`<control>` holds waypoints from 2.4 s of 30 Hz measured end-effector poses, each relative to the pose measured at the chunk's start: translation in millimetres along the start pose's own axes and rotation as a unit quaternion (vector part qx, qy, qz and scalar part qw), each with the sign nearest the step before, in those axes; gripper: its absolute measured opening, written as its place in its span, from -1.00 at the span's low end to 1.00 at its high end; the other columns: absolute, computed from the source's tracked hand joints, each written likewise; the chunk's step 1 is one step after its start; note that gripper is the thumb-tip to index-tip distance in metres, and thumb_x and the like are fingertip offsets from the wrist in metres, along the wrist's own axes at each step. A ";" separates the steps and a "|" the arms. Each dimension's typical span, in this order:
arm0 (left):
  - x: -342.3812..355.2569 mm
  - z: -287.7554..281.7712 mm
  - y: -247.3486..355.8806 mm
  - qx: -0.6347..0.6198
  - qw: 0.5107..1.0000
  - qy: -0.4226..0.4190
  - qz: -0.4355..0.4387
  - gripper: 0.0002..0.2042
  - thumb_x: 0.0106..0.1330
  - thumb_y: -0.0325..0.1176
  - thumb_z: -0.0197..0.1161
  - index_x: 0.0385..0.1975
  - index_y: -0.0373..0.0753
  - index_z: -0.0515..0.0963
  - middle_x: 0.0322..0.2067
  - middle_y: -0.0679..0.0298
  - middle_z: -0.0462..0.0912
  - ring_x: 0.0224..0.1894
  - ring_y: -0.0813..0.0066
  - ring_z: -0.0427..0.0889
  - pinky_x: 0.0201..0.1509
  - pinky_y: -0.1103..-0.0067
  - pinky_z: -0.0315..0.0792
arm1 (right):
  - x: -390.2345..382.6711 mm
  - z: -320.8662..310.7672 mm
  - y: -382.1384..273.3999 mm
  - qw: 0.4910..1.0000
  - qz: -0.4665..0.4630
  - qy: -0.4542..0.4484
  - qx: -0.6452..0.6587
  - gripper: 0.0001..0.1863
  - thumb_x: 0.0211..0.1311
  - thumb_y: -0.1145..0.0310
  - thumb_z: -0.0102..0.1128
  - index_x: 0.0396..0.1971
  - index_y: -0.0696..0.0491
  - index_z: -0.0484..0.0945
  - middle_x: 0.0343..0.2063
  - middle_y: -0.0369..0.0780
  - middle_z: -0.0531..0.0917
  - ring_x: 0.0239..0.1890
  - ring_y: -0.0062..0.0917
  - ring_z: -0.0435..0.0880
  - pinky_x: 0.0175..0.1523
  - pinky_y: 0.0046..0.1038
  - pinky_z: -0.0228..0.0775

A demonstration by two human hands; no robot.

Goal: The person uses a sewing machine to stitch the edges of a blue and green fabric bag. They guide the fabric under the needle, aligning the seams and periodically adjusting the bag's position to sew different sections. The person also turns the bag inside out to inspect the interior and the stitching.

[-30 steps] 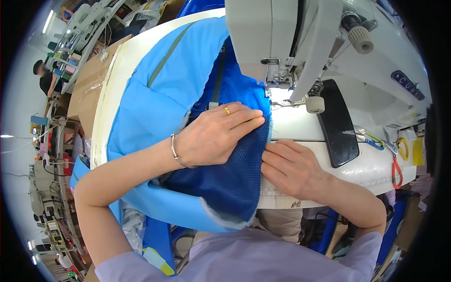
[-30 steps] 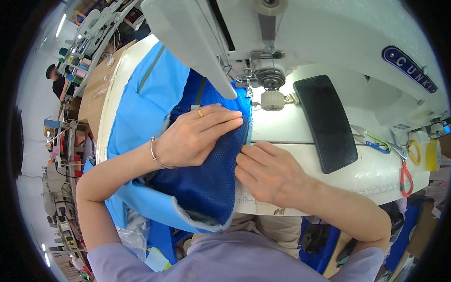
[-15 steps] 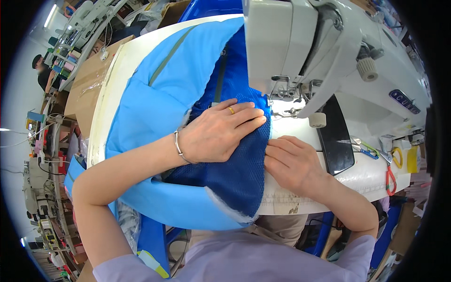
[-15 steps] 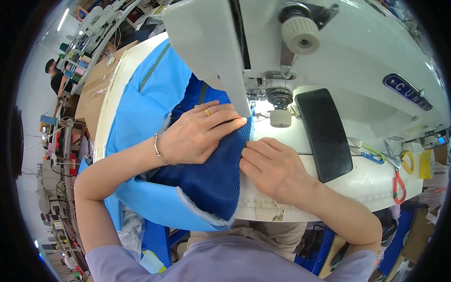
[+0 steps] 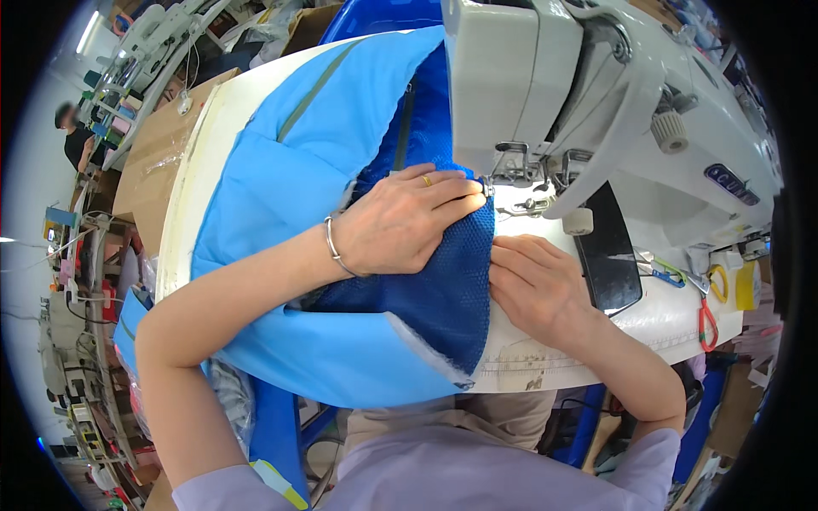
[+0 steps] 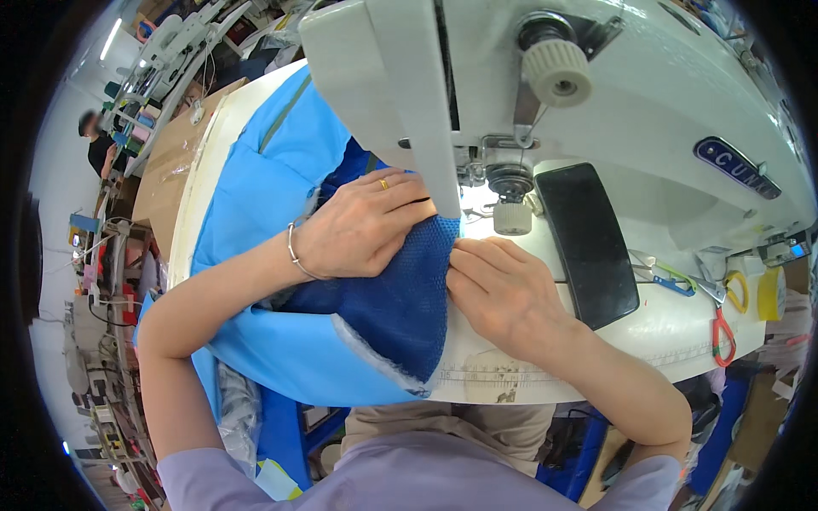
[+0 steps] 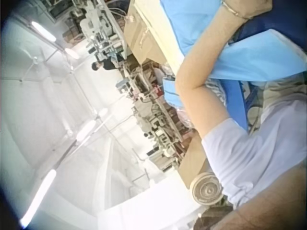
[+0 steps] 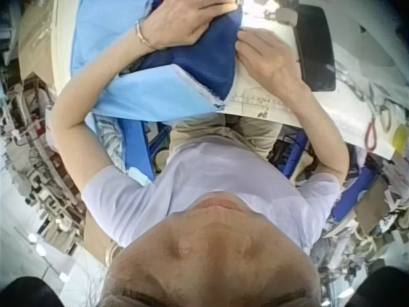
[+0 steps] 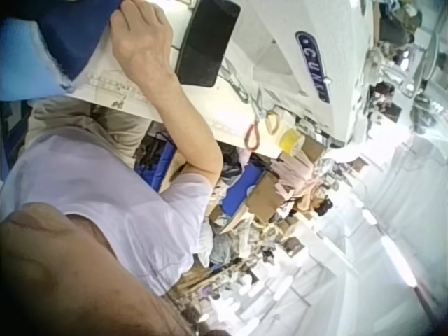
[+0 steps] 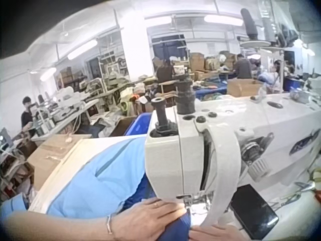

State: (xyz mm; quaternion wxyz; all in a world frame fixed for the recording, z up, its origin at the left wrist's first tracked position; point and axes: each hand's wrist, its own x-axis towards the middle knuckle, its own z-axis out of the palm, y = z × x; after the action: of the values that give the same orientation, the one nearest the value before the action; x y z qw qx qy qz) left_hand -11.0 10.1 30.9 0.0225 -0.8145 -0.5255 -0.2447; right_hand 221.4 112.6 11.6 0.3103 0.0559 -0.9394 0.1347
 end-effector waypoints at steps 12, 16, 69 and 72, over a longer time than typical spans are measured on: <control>1.9 1.4 2.5 0.007 1.000 -0.010 -0.019 -0.56 0.14 -0.59 0.26 0.09 -0.36 0.60 0.09 0.04 0.67 0.17 0.11 0.66 0.34 0.23 0.49 | -2.7 0.2 -1.9 1.000 0.014 0.010 -0.009 -0.73 -0.10 0.49 0.38 -0.32 0.21 0.63 -0.13 -0.12 0.70 0.03 -0.32 0.70 0.11 -0.30 0.59; -0.2 1.4 4.6 0.022 1.000 -0.013 -0.012 -0.54 0.11 -0.60 0.26 0.10 -0.38 0.59 0.09 0.04 0.67 0.18 0.11 0.65 0.33 0.24 0.49 | -3.7 0.5 -2.3 1.000 0.009 0.015 -0.011 -0.73 -0.10 0.48 0.38 -0.31 0.21 0.64 -0.11 -0.12 0.70 0.04 -0.32 0.70 0.11 -0.31 0.59; 0.2 9.5 -3.7 0.008 0.999 0.037 -0.008 -0.61 0.19 -0.62 0.22 0.06 -0.36 0.63 0.06 0.03 0.69 0.10 0.05 0.69 0.25 0.26 0.56 | 12.1 -38.0 44.9 0.930 0.334 0.156 -0.018 -0.77 0.30 0.37 0.36 -0.18 0.22 0.75 -0.18 -0.10 0.80 -0.31 -0.31 0.77 -0.17 -0.43 0.56; -0.4 6.6 0.2 0.007 1.000 0.027 -0.009 -0.59 0.19 -0.63 0.22 0.09 -0.35 0.62 0.06 0.05 0.70 0.11 0.07 0.69 0.24 0.27 0.56 | 11.0 -35.1 45.5 0.935 0.310 0.172 -0.024 -0.76 0.31 0.35 0.36 -0.17 0.21 0.76 -0.18 -0.09 0.80 -0.30 -0.31 0.77 -0.17 -0.42 0.57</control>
State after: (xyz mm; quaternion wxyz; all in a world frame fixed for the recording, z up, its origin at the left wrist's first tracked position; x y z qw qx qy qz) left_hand -8.4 11.6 25.0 0.0400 -0.8026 -0.5340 -0.2629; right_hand 224.0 166.1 35.3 0.4109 -0.2699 -0.8452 0.2094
